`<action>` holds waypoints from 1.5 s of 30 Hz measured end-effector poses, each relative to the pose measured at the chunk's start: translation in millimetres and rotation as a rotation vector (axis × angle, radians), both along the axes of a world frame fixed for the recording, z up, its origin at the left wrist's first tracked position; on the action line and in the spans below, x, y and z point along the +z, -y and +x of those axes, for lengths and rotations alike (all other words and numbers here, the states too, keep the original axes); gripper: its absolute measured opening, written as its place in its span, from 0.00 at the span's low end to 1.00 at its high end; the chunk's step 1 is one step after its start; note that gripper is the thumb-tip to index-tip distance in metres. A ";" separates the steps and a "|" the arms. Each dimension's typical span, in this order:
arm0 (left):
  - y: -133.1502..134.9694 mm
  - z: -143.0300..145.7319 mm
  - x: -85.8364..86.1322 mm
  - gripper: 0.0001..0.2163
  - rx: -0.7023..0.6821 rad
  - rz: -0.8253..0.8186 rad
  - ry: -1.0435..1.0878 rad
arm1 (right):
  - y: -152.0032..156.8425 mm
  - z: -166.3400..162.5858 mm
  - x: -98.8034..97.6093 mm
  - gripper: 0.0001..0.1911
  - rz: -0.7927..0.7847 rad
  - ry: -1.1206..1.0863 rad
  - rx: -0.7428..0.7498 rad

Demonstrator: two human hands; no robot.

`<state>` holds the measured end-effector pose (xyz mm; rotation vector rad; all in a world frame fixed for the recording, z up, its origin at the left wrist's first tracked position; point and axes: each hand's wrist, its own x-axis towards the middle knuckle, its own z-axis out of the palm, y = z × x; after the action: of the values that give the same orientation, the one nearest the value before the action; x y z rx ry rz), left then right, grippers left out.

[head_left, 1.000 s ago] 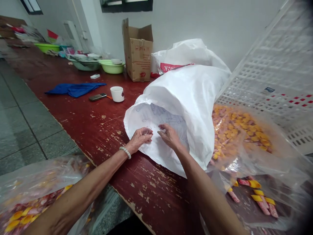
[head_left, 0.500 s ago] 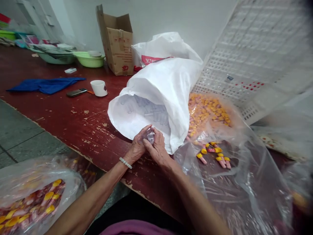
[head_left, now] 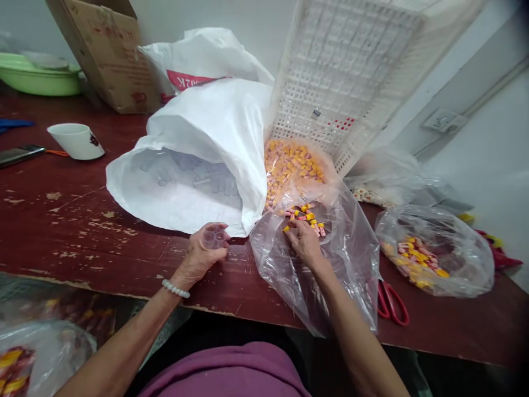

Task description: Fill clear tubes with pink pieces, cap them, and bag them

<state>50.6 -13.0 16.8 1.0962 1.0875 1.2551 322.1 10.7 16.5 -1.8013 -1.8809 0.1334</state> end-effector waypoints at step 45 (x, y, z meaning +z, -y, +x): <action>26.7 40.1 21.8 0.19 -0.330 -0.171 -0.033 | -16.7 50.8 1.5 0.06 -0.153 0.041 -0.279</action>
<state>90.7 -39.7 38.6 1.1153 0.9721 0.8710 372.9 27.4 18.0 -2.1646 -1.6639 0.1432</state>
